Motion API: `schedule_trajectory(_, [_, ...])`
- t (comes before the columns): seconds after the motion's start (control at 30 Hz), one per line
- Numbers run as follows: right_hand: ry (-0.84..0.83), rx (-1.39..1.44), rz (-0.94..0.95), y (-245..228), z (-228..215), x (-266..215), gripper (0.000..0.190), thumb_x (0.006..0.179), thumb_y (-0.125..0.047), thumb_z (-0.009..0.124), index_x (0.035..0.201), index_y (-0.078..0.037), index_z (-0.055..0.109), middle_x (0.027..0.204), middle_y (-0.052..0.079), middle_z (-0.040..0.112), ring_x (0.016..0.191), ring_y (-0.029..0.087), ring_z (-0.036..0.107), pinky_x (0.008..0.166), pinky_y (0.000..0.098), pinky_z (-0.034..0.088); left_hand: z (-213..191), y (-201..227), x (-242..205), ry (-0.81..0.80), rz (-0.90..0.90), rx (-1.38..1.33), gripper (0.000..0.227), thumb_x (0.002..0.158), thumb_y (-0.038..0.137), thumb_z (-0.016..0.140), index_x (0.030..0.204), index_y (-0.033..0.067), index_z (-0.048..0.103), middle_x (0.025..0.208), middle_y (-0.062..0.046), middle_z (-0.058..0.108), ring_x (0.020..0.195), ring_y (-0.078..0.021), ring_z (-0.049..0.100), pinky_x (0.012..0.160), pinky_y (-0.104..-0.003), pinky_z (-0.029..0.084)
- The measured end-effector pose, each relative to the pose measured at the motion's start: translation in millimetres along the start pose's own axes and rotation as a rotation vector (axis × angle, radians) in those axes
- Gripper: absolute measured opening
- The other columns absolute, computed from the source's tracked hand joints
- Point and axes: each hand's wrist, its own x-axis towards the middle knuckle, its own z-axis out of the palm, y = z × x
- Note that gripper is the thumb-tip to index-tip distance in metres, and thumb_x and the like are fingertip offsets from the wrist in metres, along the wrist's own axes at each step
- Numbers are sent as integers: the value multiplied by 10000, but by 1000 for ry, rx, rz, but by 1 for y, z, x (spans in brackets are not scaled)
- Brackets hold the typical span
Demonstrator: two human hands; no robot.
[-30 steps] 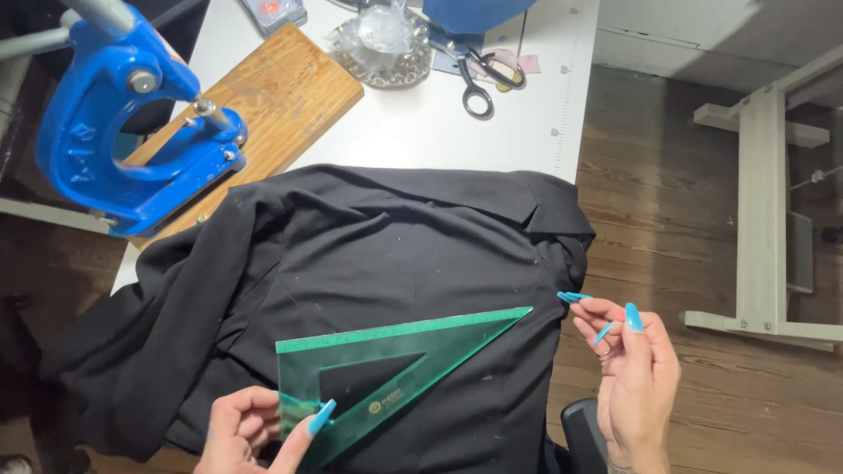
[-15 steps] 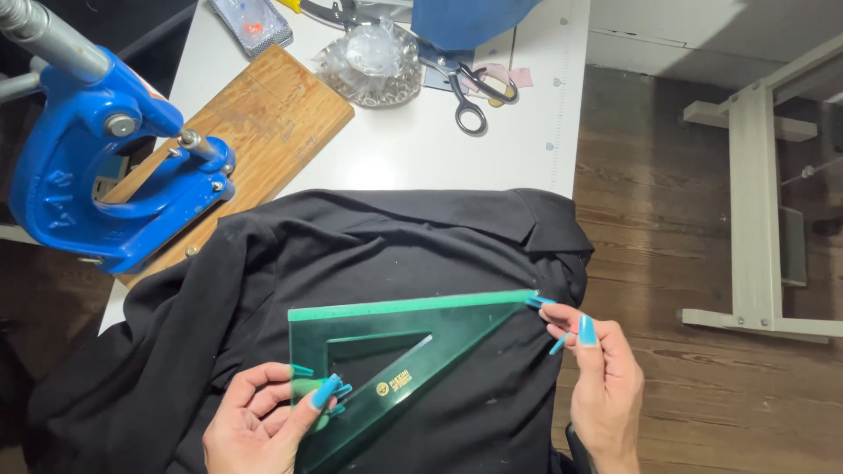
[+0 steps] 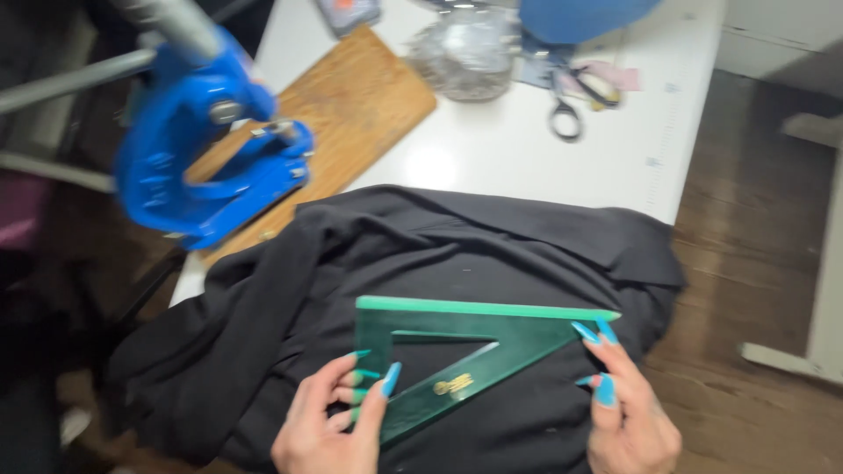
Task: Measuring and aligning a black garment using a triangle ruler on a workshop table.
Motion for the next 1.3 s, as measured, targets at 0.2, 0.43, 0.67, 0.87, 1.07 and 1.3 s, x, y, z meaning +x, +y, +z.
schedule_trajectory(0.2, [-108,19,35,23,3,-15,348,969,-194,317,758,34,476,1073,189,566,817,241,537,1242,563,140,-11,2,3,16,352,241,251,575,192,731,807,207,638,716,63,549,466,-78,469,408,-195,465])
schedule_trajectory(0.43, [-292,-63,261,43,-2,-15,428,971,-280,307,1024,21,607,969,131,589,787,263,550,1231,504,-3,-9,-2,0,27,389,412,326,579,258,741,861,221,583,822,98,553,486,-72,494,411,-253,421])
schedule_trajectory(0.67, [-243,-79,163,67,4,-24,415,965,-228,310,904,27,632,942,114,611,540,210,490,1280,494,58,-9,-3,5,176,509,375,264,660,254,717,856,175,559,863,64,548,544,-57,539,468,-213,442])
schedule_trajectory(0.87, [-40,-67,-41,16,8,-9,244,972,-152,355,851,-3,505,1054,185,584,951,269,578,1169,549,286,-6,0,4,179,451,398,253,625,305,693,843,225,593,864,121,556,501,-6,515,394,-197,389])
schedule_trajectory(1.07, [-31,-96,-165,2,5,5,281,911,-154,336,754,26,484,984,162,601,833,212,610,1048,520,350,-4,-2,3,110,481,274,273,652,193,727,870,98,593,851,-15,565,513,-79,498,439,-207,465])
schedule_trajectory(1.3, [-112,-66,-165,2,-1,3,216,901,-107,360,755,2,475,1062,172,575,955,232,596,1026,530,351,-3,-6,-4,57,438,318,305,666,234,730,893,77,600,897,-41,574,546,-98,531,462,-223,479])
